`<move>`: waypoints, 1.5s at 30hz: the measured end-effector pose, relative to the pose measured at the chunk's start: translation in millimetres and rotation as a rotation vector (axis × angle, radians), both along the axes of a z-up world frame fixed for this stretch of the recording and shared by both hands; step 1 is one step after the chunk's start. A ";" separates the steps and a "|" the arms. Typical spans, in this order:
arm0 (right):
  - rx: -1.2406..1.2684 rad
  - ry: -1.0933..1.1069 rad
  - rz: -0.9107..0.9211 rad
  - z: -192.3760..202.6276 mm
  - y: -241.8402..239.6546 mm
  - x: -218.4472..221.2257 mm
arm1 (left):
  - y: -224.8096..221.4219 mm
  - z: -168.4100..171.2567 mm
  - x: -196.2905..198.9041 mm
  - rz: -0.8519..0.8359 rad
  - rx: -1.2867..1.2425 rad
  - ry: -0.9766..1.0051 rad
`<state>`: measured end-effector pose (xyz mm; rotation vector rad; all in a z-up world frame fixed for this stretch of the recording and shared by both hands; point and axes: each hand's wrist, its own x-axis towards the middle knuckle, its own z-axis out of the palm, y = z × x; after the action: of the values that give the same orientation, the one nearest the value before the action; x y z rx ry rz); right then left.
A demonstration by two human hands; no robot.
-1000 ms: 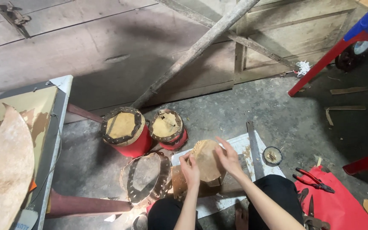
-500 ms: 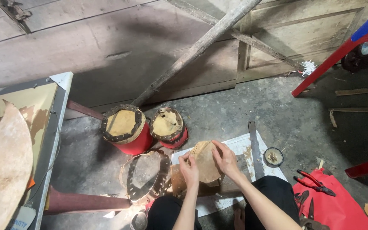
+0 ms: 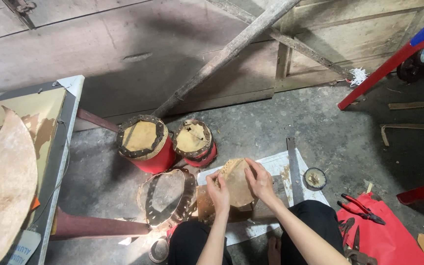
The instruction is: Assembling small drums by hammering wooden tops onto red cylindrical frames and inspecting the fit.
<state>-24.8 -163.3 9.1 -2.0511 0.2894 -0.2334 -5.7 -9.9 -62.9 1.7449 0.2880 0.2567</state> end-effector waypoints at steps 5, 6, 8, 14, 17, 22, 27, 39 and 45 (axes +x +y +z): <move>-0.046 0.001 -0.019 -12.7 0.4 1.4 | -0.1 21.8 -4.7 -0.051 0.033 -0.038; -0.063 -0.002 -0.028 -14.2 1.8 2.3 | 0.1 26.5 -6.0 -0.076 0.063 -0.038; -0.078 0.000 -0.028 -19.2 2.1 2.8 | 0.0 17.6 -4.3 -0.059 0.067 -0.035; -0.116 0.052 -0.056 -18.7 2.2 1.1 | 0.7 22.2 -5.4 -0.071 0.065 -0.023; -0.135 0.091 -0.061 -14.7 2.4 2.3 | 1.2 25.9 -2.6 -0.079 0.055 -0.006; -0.093 0.109 -0.052 1.3 1.6 0.2 | 1.9 25.7 -1.0 -0.098 0.037 -0.009; 0.491 0.141 -0.126 16.8 -8.3 -7.7 | 2.7 24.6 -3.7 -0.098 0.005 -0.007; 0.731 0.134 -0.265 -16.0 -15.8 -4.7 | 0.2 22.4 -3.7 -0.099 0.073 -0.059; 0.131 -0.008 -0.176 0.0 -22.4 8.6 | -0.8 27.1 -4.3 -0.096 0.067 -0.054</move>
<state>-16.2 -185.7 9.0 -1.8964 0.4699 -0.3217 -10.0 -10.7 -35.8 1.8093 0.1578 0.2461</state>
